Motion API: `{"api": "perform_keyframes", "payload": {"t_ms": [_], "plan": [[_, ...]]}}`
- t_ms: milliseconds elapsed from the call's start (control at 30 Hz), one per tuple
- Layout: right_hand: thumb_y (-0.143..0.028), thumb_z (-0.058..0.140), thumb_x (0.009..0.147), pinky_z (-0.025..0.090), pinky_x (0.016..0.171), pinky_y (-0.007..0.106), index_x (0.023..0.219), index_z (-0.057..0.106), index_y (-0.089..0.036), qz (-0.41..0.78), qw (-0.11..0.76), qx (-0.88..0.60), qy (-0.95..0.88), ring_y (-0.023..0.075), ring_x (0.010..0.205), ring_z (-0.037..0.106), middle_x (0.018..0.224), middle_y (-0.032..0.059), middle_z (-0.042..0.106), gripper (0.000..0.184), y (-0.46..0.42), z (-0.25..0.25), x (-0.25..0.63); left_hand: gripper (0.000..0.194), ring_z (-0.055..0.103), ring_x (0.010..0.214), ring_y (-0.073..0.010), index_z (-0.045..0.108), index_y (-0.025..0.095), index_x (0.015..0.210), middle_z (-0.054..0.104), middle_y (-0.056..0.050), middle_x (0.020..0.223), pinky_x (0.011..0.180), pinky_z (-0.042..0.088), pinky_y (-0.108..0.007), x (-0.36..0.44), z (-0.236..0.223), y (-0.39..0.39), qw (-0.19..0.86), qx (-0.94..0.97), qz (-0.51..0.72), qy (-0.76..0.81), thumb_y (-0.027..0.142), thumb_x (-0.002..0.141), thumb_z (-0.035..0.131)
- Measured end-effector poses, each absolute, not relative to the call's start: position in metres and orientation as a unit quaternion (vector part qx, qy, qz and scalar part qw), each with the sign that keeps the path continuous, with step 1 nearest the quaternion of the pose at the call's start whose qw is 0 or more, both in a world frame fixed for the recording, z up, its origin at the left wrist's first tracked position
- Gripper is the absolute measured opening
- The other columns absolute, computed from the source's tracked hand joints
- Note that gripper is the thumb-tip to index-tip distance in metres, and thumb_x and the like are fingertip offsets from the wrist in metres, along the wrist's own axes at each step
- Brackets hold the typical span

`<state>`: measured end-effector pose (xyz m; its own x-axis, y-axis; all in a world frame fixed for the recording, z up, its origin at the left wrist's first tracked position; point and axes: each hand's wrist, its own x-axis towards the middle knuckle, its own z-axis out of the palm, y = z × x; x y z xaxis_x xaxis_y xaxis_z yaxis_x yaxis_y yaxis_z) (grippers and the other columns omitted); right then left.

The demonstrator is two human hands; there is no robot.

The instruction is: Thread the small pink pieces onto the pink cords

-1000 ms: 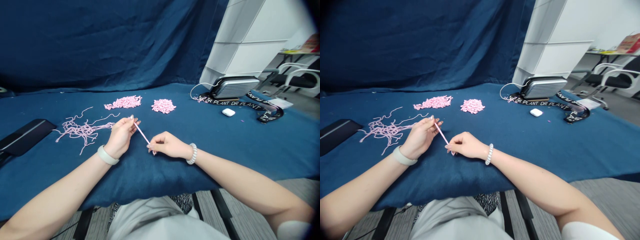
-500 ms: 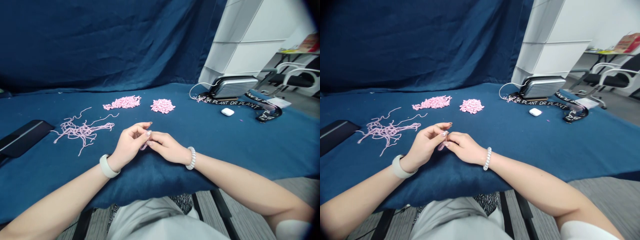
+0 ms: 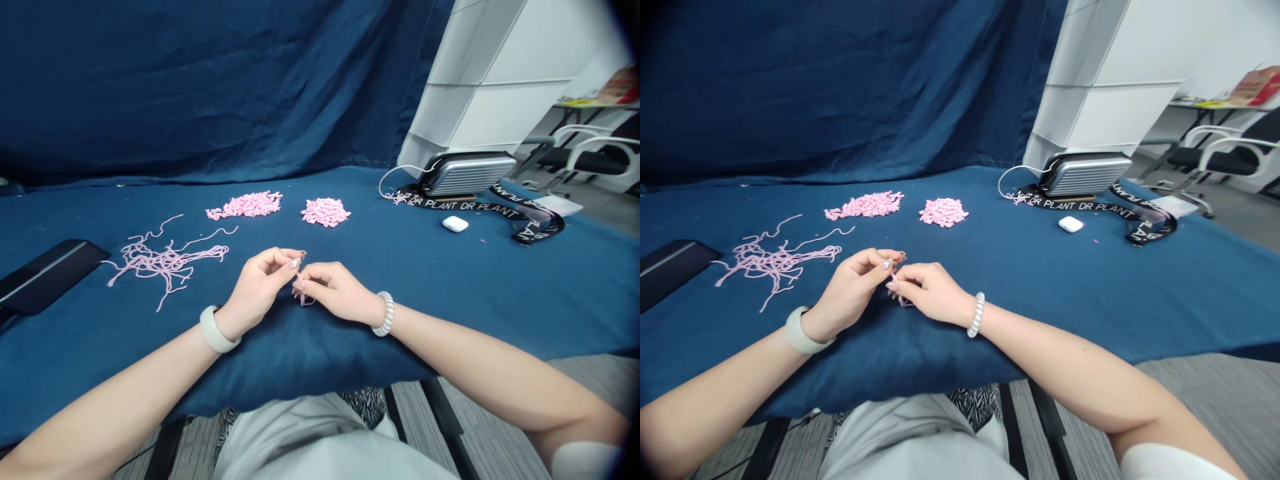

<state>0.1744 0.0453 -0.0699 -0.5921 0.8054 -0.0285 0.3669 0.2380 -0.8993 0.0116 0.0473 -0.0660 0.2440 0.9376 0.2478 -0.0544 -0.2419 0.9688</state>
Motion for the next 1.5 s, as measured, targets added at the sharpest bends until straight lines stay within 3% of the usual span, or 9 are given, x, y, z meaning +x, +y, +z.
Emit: {"api": "perform_keyframes", "payload": {"t_ms": [200,267,433,567,700,867,1133,1333,1500], "plan": [[-0.056,0.041,0.073,0.043,0.073,-0.003,0.111,0.04,-0.005,0.588,0.28,-0.354,-0.671,-0.0138,0.076,0.048,0.102,0.0058,0.052,0.063,0.048,-0.066,0.17,0.018,0.059,0.089,-0.0168,0.056,0.013,0.07,0.06,-0.008,0.103,0.076,0.047,-0.028,0.012,-0.069,0.048,0.515,0.61,0.481,0.363,0.027,0.077,0.063],[-0.055,0.038,0.075,0.044,0.072,-0.002,0.107,0.042,-0.004,0.599,0.266,-0.358,-0.665,-0.0134,0.073,0.049,0.097,0.0057,0.053,0.061,0.049,-0.066,0.17,0.018,0.059,0.086,-0.0161,0.056,0.012,0.07,0.06,-0.008,0.104,0.074,0.047,-0.028,0.012,-0.069,0.048,0.522,0.613,0.471,0.362,0.027,0.076,0.064],[-0.061,0.037,0.072,0.038,0.058,-0.001,0.089,0.042,-0.002,0.584,0.248,-0.395,-0.664,-0.0132,0.056,0.042,0.075,0.0013,0.052,0.062,0.05,-0.068,0.172,0.017,0.057,0.097,-0.0178,0.058,0.013,0.068,0.062,-0.008,0.101,0.088,0.042,-0.03,0.013,-0.07,0.049,0.517,0.596,0.485,0.376,0.027,0.075,0.065],[-0.061,0.039,0.071,0.038,0.056,0.0,0.086,0.041,-0.002,0.588,0.248,-0.403,-0.656,-0.0126,0.053,0.041,0.072,-0.0003,0.051,0.061,0.051,-0.069,0.173,0.017,0.058,0.086,-0.0157,0.056,0.013,0.07,0.062,-0.007,0.098,0.082,0.045,-0.031,0.015,-0.072,0.048,0.583,0.55,0.486,0.35,0.027,0.075,0.065],[-0.058,0.043,0.071,0.039,0.054,0.003,0.088,0.039,-0.004,0.621,0.285,-0.39,-0.618,-0.0113,0.053,0.042,0.07,-0.002,0.049,0.057,0.053,-0.073,0.172,0.013,0.058,0.077,-0.0122,0.059,0.016,0.086,0.062,-0.005,0.095,0.077,0.047,-0.03,0.019,-0.073,0.044,0.646,0.51,0.469,0.321,0.028,0.081,0.06],[-0.061,0.05,0.065,0.038,0.051,0.006,0.087,0.036,-0.005,0.667,0.316,-0.368,-0.565,-0.0094,0.052,0.042,0.065,-0.0036,0.046,0.061,0.056,-0.076,0.171,0.027,0.058,0.089,-0.0155,0.062,0.019,0.105,0.06,-0.006,0.107,0.086,0.045,-0.033,0.019,-0.079,0.045,0.648,0.507,0.464,0.328,0.028,0.079,0.062],[-0.062,0.052,0.061,0.036,0.05,0.005,0.078,0.034,-0.004,0.673,0.287,-0.388,-0.561,-0.0092,0.049,0.04,0.064,-0.0033,0.048,0.064,0.053,-0.073,0.169,0.014,0.058,0.075,-0.0137,0.068,0.017,0.084,0.063,-0.009,0.103,0.079,0.046,-0.033,0.018,-0.078,0.045,0.651,0.519,0.455,0.315,0.027,0.075,0.066],[-0.063,0.051,0.061,0.036,0.051,0.005,0.079,0.035,-0.004,0.676,0.285,-0.385,-0.56,-0.01,0.05,0.04,0.065,-0.0028,0.049,0.065,0.053,-0.075,0.17,0.015,0.058,0.082,-0.0153,0.067,0.015,0.075,0.06,-0.01,0.108,0.084,0.044,-0.033,0.018,-0.077,0.045,0.622,0.52,0.469,0.35,0.03,0.072,0.068],[-0.072,0.043,0.062,0.037,0.052,0.004,0.083,0.037,-0.004,0.645,0.273,-0.407,-0.586,-0.0104,0.051,0.04,0.07,-0.0012,0.05,0.072,0.055,-0.076,0.17,0.014,0.056,0.09,-0.0157,0.064,0.015,0.077,0.062,-0.006,0.095,0.086,0.042,-0.031,0.017,-0.08,0.047,0.602,0.529,0.484,0.351,0.028,0.076,0.065]]}}
